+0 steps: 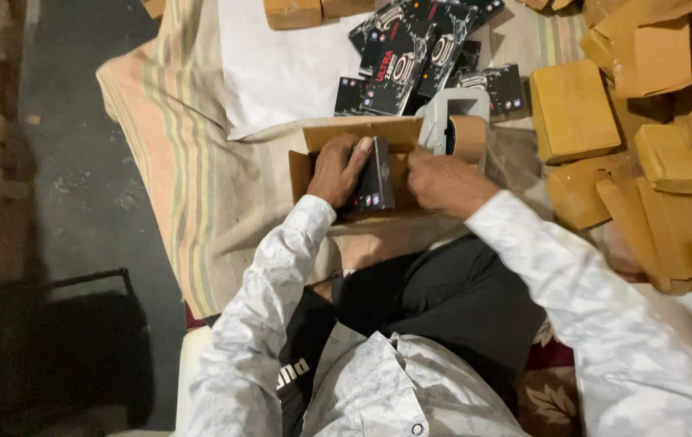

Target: The person places small black product boxes into brown cardboard shipping boxes, closes the flaps, and seals each box with packing tape using a handheld tape dispenser. The sealed boxes are set aside on the right.

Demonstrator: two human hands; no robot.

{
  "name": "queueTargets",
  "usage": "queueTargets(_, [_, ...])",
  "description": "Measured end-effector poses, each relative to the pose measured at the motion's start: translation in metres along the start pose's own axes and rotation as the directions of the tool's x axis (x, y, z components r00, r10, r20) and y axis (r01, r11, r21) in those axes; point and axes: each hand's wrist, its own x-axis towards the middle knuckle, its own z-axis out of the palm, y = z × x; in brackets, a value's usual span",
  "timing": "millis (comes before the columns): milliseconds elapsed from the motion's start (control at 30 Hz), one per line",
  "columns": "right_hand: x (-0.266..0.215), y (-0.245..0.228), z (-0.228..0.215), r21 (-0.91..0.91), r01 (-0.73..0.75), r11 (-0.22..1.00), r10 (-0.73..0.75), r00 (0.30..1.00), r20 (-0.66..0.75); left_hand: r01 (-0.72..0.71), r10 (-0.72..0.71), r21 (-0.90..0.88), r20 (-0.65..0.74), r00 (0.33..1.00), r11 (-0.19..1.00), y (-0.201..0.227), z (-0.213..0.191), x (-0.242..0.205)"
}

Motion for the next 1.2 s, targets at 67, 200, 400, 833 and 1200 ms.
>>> queueTargets(67, [-0.021,0.011,-0.012,0.152,0.043,0.987,-0.017,0.986,-0.168,0.017,-0.023,0.102,0.064,0.998,0.995,-0.002,0.006,0.005])
queueTargets(200, [-0.042,0.016,-0.02,0.346,0.126,0.93,0.006,0.934,-0.358,-0.165,0.108,0.394,0.163,0.981,0.904,0.0,0.025,0.014])
queueTargets(400, [-0.043,-0.013,-0.014,0.488,-0.018,0.873,0.269,0.852,-0.45,-0.2,0.024,0.632,0.277,0.961,0.749,0.01,0.026,0.002])
queueTargets(833, [-0.038,-0.024,-0.002,0.597,-0.078,0.799,0.457,0.724,-0.517,-0.458,0.099,0.595,0.535,0.839,0.66,0.027,0.019,-0.003])
queueTargets(1200, [-0.036,-0.026,-0.01,0.594,-0.097,0.799,0.448,0.755,-0.479,-0.46,0.087,0.529,0.585,0.806,0.713,0.015,0.023,0.003])
